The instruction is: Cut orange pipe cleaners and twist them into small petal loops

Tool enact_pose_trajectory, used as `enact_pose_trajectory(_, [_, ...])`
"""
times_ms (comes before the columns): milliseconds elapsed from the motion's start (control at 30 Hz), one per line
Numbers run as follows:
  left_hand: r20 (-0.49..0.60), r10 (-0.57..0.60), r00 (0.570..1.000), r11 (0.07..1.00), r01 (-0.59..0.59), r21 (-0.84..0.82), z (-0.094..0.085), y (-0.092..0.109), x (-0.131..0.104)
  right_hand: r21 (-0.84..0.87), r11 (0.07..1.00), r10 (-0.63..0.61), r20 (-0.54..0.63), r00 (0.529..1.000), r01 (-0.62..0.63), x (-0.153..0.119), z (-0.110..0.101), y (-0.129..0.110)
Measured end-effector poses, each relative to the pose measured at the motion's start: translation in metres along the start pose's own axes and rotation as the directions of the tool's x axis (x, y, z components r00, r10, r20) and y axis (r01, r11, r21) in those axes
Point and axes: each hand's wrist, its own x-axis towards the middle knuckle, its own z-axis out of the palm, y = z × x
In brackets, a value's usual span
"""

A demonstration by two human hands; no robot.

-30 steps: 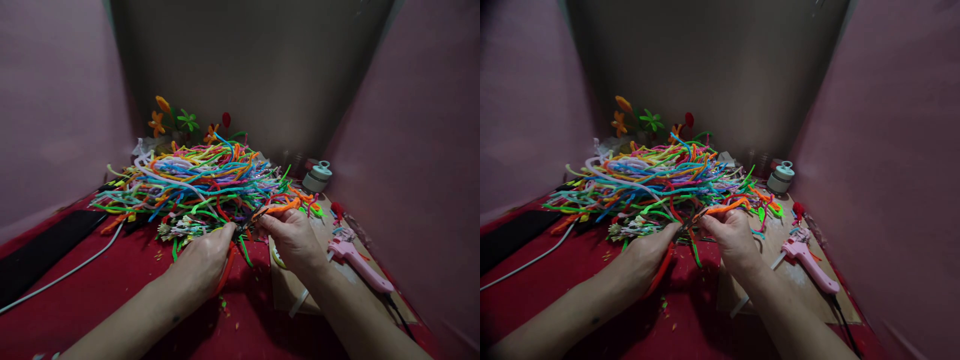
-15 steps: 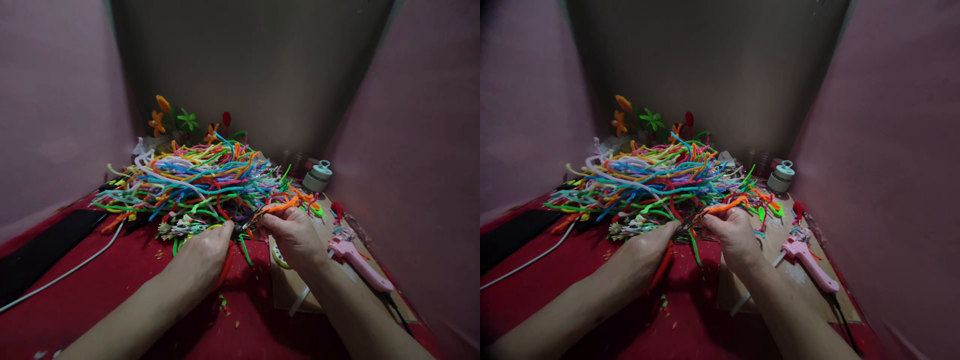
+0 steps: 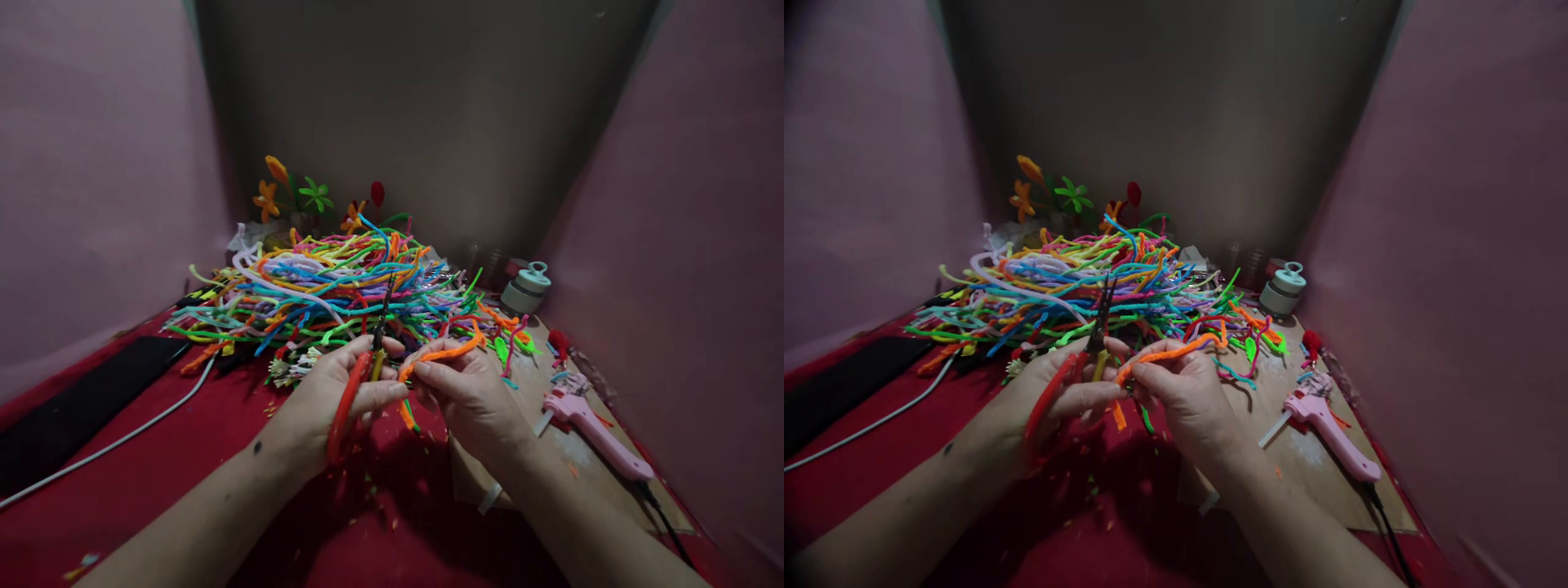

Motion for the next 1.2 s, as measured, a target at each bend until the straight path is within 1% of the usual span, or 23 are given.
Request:
enact_pose_trajectory(67, [0.018,-0.025,1.000,0.999,0.026,-0.047,0.001,-0.001,0.000,-0.006,1.000,0.004,-0.020,1.000,-0.004,-0.001,0.003,0.000])
enact_pose_trajectory(133, [0.025,-0.013,1.000,0.998,0.015,-0.066,0.002,-0.002,0.000,-0.006,1.000,0.010,-0.015,1.000,-0.010,-0.001,0.004,0.000])
enact_pose_trajectory(267, [0.039,0.008,0.999,0.999,-0.006,-0.034,0.000,-0.001,-0.001,0.000,0.999,0.039,0.006,0.999,-0.039,-0.002,0.004,0.000])
enact_pose_trajectory(400, [0.070,0.047,0.996,0.999,-0.048,0.015,-0.003,-0.001,-0.001,0.040,0.999,0.037,-0.072,0.997,-0.034,0.000,0.003,0.002])
enact_pose_trajectory(500, [0.080,0.063,0.995,0.997,-0.067,0.049,-0.005,-0.003,-0.001,0.077,0.995,0.064,-0.094,0.993,-0.057,0.002,0.001,0.003])
enact_pose_trajectory(567, [0.099,0.051,0.994,0.998,-0.054,0.027,-0.006,-0.004,-0.002,0.110,0.992,0.075,-0.111,0.991,-0.063,0.003,-0.001,0.003])
enact_pose_trajectory(633, [0.115,0.015,0.993,1.000,-0.013,-0.024,-0.006,-0.003,-0.004,0.138,0.989,0.072,-0.115,0.991,-0.056,0.004,-0.003,0.002])
enact_pose_trajectory(733, [0.153,-0.043,0.987,0.996,0.054,-0.069,-0.007,-0.001,-0.006,0.166,0.984,0.084,-0.072,0.994,-0.071,0.006,-0.007,0.002])
enact_pose_trajectory(800, [0.187,-0.030,0.982,0.996,0.045,-0.076,-0.008,0.001,-0.006,0.186,0.979,0.100,-0.059,0.993,-0.088,0.007,-0.010,0.001])
enact_pose_trajectory(900, [0.206,0.005,0.979,0.997,0.012,-0.080,-0.010,0.000,-0.005,0.235,0.969,0.106,-0.107,0.989,-0.078,0.009,-0.013,-0.001])
enact_pose_trajectory(967, [0.214,-0.005,0.977,0.996,0.024,-0.087,-0.011,-0.001,-0.005,0.264,0.962,0.103,-0.129,0.986,-0.066,0.010,-0.015,-0.002])
enact_pose_trajectory(1067, [0.252,-0.014,0.968,0.994,0.041,-0.104,-0.011,-0.006,-0.006,0.285,0.954,0.134,-0.113,0.985,-0.096,0.010,-0.016,-0.003])
enact_pose_trajectory(1200, [0.272,-0.038,0.962,0.999,0.044,-0.018,-0.009,-0.008,-0.009,0.304,0.947,0.141,-0.111,0.984,-0.102,0.009,-0.015,-0.005])
